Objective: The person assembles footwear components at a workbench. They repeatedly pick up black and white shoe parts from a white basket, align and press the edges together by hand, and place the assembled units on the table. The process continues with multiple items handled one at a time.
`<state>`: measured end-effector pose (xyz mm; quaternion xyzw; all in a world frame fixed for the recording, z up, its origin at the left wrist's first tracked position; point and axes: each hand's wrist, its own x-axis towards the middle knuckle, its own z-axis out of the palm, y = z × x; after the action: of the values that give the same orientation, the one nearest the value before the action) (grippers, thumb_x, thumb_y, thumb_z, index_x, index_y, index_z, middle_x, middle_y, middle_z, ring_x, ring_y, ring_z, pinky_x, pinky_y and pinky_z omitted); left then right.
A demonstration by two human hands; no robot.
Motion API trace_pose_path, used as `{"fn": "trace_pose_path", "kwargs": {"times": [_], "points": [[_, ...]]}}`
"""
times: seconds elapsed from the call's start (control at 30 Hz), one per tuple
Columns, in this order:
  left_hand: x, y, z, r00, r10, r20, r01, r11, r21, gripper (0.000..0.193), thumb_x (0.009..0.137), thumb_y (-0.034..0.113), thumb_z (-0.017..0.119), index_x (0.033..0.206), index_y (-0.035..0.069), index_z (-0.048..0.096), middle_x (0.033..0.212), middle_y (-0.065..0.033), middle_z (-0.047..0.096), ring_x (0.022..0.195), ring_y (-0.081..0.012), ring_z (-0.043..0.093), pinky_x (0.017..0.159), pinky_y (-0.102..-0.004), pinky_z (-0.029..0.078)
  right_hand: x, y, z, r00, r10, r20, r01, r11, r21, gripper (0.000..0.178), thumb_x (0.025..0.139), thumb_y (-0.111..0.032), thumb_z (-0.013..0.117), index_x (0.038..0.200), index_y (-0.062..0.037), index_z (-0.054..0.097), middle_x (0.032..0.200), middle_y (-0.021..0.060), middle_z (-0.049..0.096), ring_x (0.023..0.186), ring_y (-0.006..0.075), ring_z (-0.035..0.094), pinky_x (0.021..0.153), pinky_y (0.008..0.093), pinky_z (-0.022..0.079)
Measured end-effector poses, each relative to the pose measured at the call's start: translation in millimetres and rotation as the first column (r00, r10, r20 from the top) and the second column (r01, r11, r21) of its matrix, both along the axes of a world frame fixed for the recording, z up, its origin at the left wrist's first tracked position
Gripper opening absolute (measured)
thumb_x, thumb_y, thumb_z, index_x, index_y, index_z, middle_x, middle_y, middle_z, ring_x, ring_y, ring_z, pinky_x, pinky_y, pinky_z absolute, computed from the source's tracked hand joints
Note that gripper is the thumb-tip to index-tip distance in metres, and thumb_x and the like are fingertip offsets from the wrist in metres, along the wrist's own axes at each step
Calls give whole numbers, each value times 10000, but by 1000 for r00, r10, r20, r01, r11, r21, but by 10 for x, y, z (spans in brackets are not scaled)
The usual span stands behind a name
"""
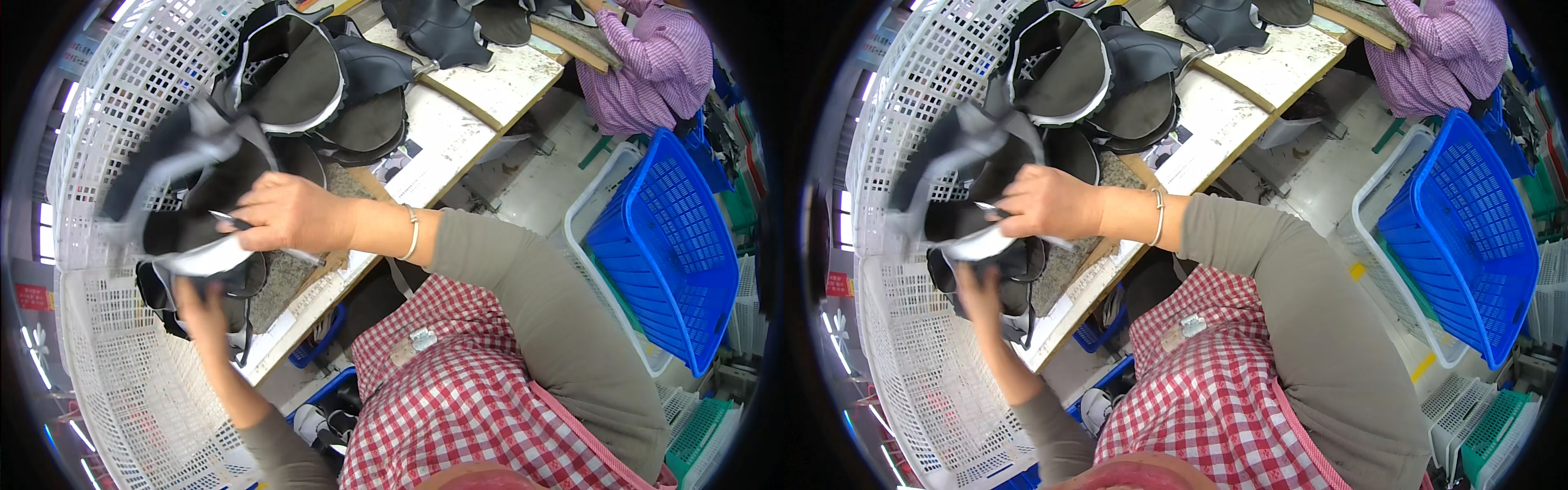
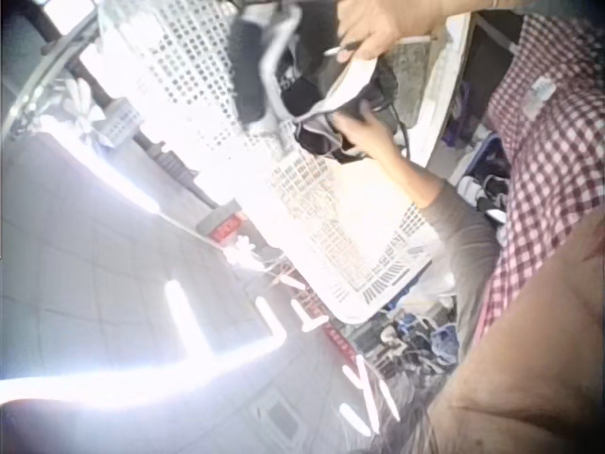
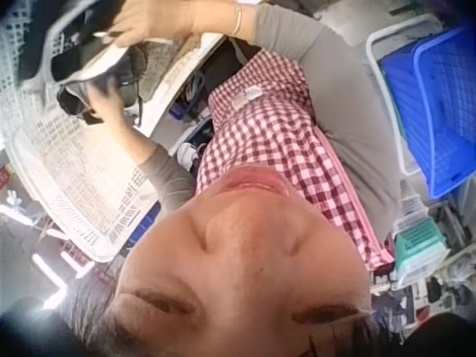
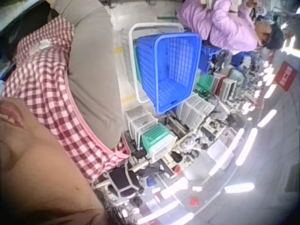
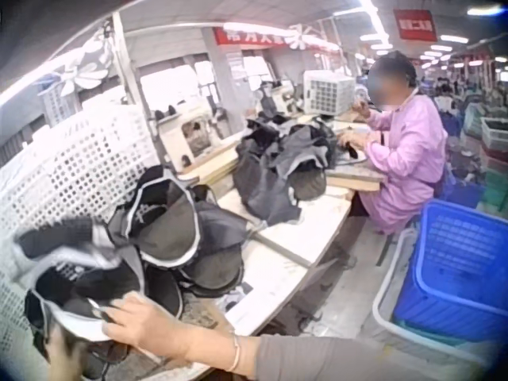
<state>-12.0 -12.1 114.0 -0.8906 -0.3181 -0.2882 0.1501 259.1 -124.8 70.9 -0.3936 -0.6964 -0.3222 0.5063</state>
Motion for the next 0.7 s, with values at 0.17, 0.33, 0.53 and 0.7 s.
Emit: {"fn": "trace_pose_path", "kwargs": {"times": [0.17, 0.33, 0.53, 0.7], "points": [[339, -1021, -563, 922, -111, 371, 365, 569, -737, 154, 916, -40, 688, 1053, -18, 756, 989, -130, 769, 913, -180, 739, 833, -309, 584, 248, 179, -1236, 980, 25, 199, 91, 830, -550, 118, 821, -216, 622, 916, -211, 693, 885, 19, 678, 947, 237, 706, 905, 408, 517], [1050, -552, -955, 836, -435, 334, 545, 593, -593, 416, 828, -12, 714, 1239, 31, 667, 1263, -147, 679, 1171, -359, 631, 1005, -403, 504, 472, 112, -1585, 987, 157, -45, -146, 723, -675, 204, 779, -123, 706, 980, -150, 724, 962, 65, 717, 1020, 301, 681, 924, 409, 529], [1241, -169, -1431, 863, -377, 338, 505, 608, -613, 508, 749, 37, 819, 1240, 81, 697, 1236, -112, 673, 1166, -311, 600, 1004, -396, 493, 631, -317, -1169, 818, 194, -541, -525, 637, -565, 224, 969, -244, 694, 1119, -90, 756, 1082, 113, 763, 1041, 273, 717, 916, 391, 561], [1287, -229, -1488, 897, -336, 287, 440, 743, -505, 374, 780, 97, 811, 1139, 72, 709, 1126, -71, 655, 1076, -287, 605, 896, -406, 525, 694, -493, -1047, 434, -17, -901, -760, 530, -376, 596, 1110, -508, 296, 1278, -33, 615, 848, 52, 673, 787, 110, 616, 702, 269, 468]]}}
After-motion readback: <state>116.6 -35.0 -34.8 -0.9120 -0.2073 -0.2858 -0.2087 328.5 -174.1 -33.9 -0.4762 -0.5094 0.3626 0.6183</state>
